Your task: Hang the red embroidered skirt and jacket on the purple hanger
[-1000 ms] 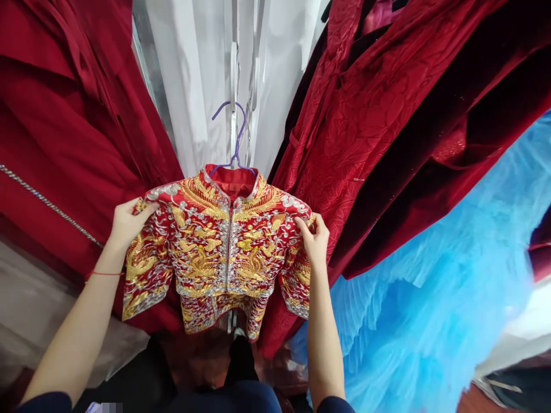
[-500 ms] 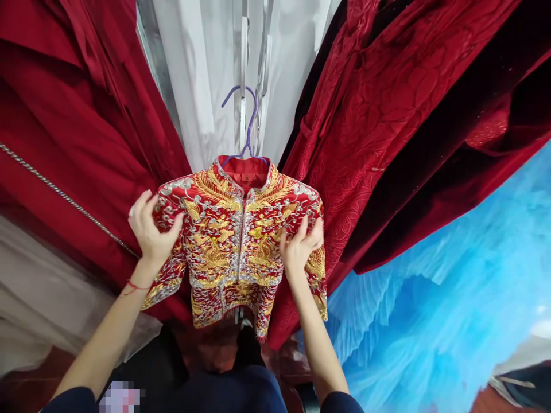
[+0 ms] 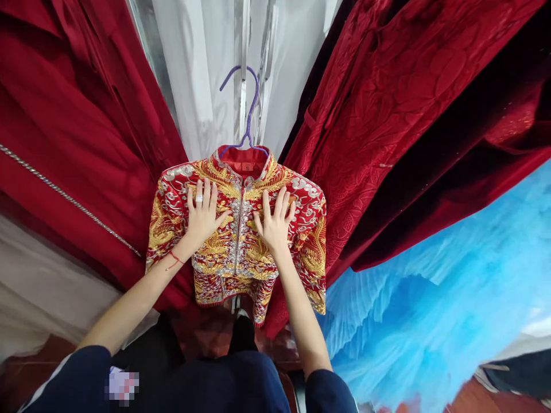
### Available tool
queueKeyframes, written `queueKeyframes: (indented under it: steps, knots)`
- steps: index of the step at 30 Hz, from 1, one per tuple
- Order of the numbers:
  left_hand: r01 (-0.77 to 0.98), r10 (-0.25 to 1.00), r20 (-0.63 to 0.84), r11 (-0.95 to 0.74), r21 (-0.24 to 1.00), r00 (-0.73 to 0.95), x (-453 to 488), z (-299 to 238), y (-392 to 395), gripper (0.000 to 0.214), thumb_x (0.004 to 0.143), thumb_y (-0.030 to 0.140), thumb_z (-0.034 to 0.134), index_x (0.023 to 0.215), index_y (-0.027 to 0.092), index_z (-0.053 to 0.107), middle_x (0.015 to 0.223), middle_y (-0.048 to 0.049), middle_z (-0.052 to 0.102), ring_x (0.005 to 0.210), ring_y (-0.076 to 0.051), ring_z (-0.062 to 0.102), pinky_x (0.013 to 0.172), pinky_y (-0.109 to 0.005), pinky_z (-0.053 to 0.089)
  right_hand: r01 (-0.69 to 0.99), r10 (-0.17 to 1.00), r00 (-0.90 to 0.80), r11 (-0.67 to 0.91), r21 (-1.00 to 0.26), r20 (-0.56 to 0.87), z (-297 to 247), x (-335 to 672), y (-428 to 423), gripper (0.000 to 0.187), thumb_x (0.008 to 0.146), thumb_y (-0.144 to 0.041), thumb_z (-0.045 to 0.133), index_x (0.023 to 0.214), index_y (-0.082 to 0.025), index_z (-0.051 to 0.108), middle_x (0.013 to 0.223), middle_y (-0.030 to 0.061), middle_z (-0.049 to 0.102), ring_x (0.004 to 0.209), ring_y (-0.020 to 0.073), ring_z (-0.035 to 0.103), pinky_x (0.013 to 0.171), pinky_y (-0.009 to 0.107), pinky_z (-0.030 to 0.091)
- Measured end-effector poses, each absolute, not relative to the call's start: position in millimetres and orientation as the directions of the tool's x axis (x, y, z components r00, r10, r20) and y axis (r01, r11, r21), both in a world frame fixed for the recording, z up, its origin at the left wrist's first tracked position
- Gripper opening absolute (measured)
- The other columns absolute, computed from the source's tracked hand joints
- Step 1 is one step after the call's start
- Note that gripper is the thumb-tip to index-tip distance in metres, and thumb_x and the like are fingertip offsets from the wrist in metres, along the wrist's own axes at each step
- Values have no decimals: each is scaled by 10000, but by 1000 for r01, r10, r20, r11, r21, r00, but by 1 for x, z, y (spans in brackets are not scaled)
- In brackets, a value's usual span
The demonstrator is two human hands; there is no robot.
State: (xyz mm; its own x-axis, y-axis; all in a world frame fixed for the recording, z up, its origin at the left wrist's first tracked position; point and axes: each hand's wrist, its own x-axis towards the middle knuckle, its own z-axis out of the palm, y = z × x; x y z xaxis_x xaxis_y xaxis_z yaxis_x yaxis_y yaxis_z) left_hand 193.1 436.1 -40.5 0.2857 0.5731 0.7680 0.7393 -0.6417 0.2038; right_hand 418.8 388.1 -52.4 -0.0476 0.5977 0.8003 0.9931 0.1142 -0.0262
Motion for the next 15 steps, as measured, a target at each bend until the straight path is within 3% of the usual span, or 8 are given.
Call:
queueKeyframes:
  steps: [3, 5, 6, 8, 10, 13, 15]
  knots:
    - [661, 472, 858, -712, 237, 202, 180, -68, 403, 770, 909, 418, 627, 1546, 124, 308, 1584, -225, 363, 1512, -345, 274, 1220, -551, 253, 961, 435, -57, 267, -69, 899, -91, 436, 349, 450, 965, -305, 484, 1408, -228, 507, 1491, 152, 450, 1433, 307, 391, 1121, 526, 369]
    - [607, 434, 901, -714, 349, -7, 168, -107, 381, 601, 894, 342, 655, 1432, 170, 449, 1421, -192, 546, 1366, -299, 499, 1127, -484, 415, 932, 266, 223, 225, -285, 938, -127, 442, 323, 340, 940, -300, 539, 1266, -208, 564, 1275, 148, 570, 1248, 291, 548, 1025, 515, 455]
    - [578, 434, 884, -683, 447, -171, 163, -130, 373, 481, 887, 329, 663, 1323, 173, 531, 1278, -164, 628, 1244, -277, 592, 1062, -458, 471, 889, 237, 361, 204, -410, 902, -145, 443, 312, 285, 931, -315, 568, 1189, -195, 576, 1137, 128, 602, 1118, 270, 598, 967, 490, 487]
    - [437, 614, 681, -526, 730, -398, 156, -177, 365, 300, 905, 360, 641, 1139, 175, 599, 1096, -115, 666, 1069, -235, 652, 958, -416, 526, 765, 346, 554, 149, -627, 758, -179, 441, 297, 270, 914, -391, 613, 1077, -180, 572, 978, 91, 601, 937, 231, 610, 874, 428, 521]
    - [264, 758, 408, -314, 912, -509, 152, -215, 368, 450, 822, 445, 728, 1135, 162, 571, 1134, -127, 634, 1074, -253, 642, 932, -425, 542, 650, 481, 640, 78, -756, 599, -202, 439, 293, 475, 838, -509, 693, 1123, -161, 538, 1024, 116, 599, 949, 244, 603, 881, 422, 525]
    - [149, 846, 192, -134, 980, -497, 147, -245, 383, 805, 612, 433, 890, 1259, 164, 494, 1348, -171, 533, 1264, -300, 558, 1068, -460, 476, 525, 632, 644, 45, -850, 431, -216, 439, 301, 822, 705, -611, 774, 1277, -119, 447, 1240, 209, 553, 1124, 301, 589, 994, 449, 496]
    - [82, 911, 142, -119, 989, -387, 143, -249, 392, 882, 612, 399, 892, 1337, 193, 434, 1407, -166, 516, 1312, -289, 541, 1119, -464, 436, 447, 692, 621, 73, -892, 368, -217, 441, 308, 938, 659, -619, 798, 1337, -113, 394, 1330, 236, 518, 1202, 313, 572, 1043, 445, 473]
